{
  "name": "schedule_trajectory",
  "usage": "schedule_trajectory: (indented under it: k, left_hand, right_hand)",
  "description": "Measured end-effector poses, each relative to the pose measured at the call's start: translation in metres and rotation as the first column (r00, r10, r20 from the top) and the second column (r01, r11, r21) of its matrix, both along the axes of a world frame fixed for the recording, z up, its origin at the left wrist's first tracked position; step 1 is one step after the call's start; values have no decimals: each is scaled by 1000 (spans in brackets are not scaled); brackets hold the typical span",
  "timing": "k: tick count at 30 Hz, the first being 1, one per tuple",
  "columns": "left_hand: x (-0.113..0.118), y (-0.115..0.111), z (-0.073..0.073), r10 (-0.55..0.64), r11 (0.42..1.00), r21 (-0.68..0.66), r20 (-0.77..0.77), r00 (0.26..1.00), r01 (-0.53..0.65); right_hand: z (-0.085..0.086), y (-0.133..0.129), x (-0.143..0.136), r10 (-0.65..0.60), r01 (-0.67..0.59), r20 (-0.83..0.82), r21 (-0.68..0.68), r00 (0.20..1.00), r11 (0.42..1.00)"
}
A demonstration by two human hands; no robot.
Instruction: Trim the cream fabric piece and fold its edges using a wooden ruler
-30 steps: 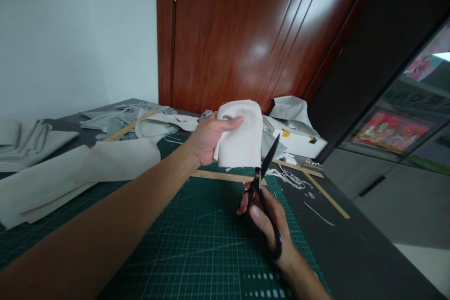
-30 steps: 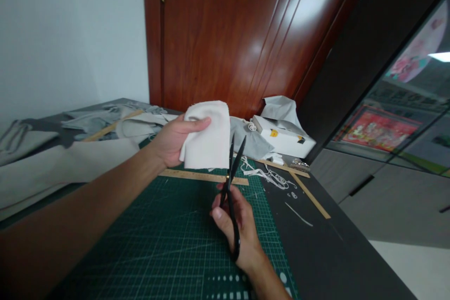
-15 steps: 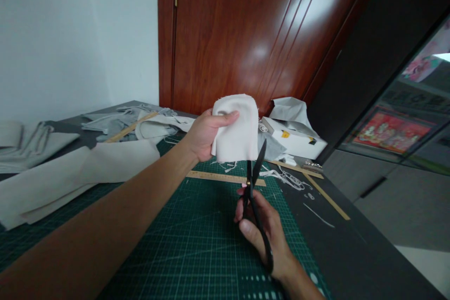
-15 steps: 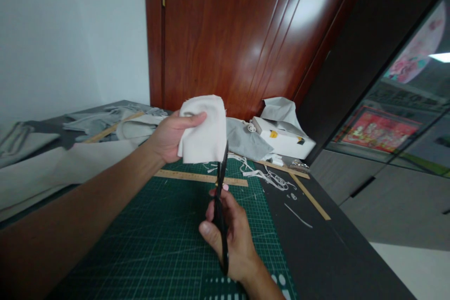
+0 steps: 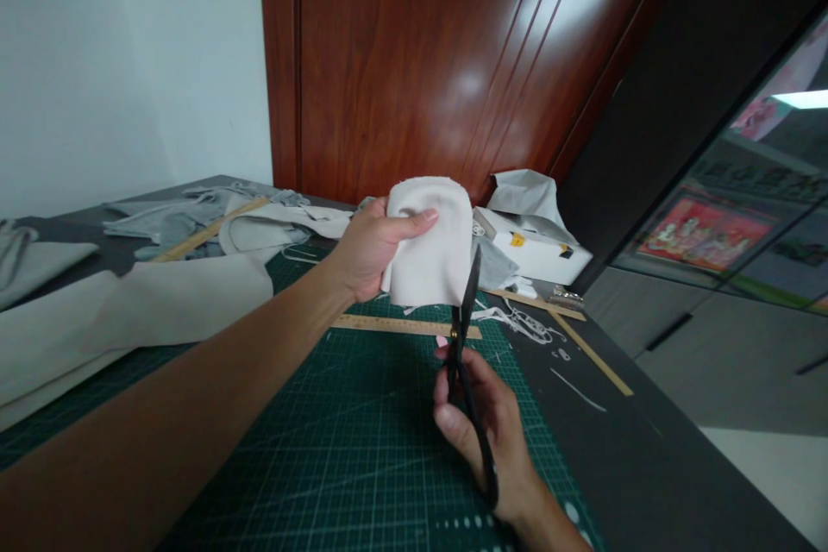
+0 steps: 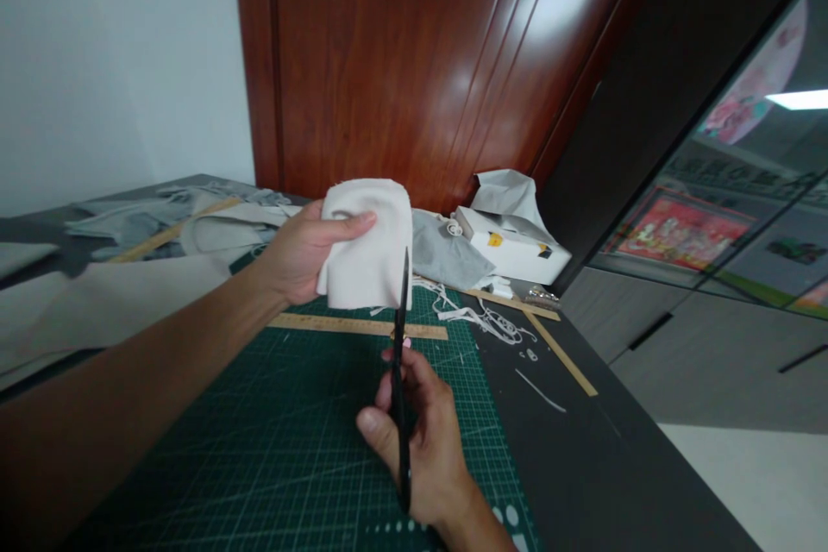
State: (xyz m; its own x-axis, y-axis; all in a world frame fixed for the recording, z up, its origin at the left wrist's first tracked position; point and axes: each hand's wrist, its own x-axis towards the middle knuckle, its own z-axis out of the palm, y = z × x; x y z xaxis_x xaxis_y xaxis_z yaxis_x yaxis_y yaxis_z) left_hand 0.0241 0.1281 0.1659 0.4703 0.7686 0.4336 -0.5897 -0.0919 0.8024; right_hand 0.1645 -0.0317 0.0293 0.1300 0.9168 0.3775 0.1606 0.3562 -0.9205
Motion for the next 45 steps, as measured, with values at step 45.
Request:
schedule_trajectory:
  k: [45]
  left_hand:
    - [5,-1,-2,7,1000,-10,3,1000,-7]
  right_hand:
    - [4,0,0,-38,32,84,70,996,997]
